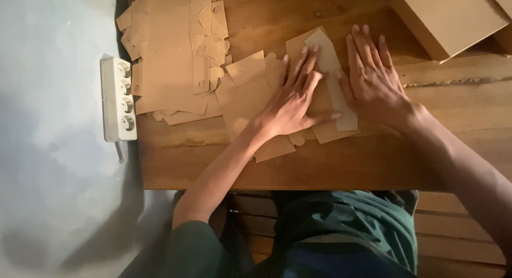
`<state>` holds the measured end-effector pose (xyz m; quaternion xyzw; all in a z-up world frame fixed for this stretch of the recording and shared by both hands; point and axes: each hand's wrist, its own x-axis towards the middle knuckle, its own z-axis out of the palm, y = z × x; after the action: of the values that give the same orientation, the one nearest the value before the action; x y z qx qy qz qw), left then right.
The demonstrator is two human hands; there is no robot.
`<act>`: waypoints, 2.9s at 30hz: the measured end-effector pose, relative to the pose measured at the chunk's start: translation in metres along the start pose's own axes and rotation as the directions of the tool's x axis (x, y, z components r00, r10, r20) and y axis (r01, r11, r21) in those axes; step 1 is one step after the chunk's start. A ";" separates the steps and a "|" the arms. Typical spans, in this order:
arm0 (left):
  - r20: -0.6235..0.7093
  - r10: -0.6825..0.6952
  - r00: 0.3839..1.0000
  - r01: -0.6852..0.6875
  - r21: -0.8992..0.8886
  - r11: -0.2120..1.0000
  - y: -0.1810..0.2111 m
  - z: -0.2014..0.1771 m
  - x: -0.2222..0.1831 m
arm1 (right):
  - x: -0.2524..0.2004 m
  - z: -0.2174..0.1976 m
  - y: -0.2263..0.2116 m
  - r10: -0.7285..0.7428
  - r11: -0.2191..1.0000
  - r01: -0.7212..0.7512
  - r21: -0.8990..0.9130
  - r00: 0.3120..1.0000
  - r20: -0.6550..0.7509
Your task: Assembling cardboard boxes by folding flat cutouts along pre-scored lines.
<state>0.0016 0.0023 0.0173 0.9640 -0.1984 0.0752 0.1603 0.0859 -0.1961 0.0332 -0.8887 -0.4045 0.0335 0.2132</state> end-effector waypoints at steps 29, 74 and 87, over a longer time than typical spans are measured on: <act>0.009 0.018 1.000 -0.017 -0.062 0.998 -0.008 0.006 -0.002 | -0.021 -0.004 -0.004 -0.068 0.996 0.064 -0.061 0.995 -0.068; 0.040 -0.006 0.999 0.011 -0.109 0.994 -0.006 0.002 0.002 | 0.071 0.005 0.030 0.103 0.931 -0.157 0.329 0.979 0.176; 0.041 -0.006 0.999 0.008 -0.054 0.998 -0.007 0.003 0.001 | -0.004 -0.007 0.004 -0.113 0.992 0.112 0.060 0.994 0.012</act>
<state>0.0058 0.0070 0.0124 0.9613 -0.2001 0.0497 0.1828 0.0880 -0.2037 0.0372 -0.8575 -0.4544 0.0402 0.2379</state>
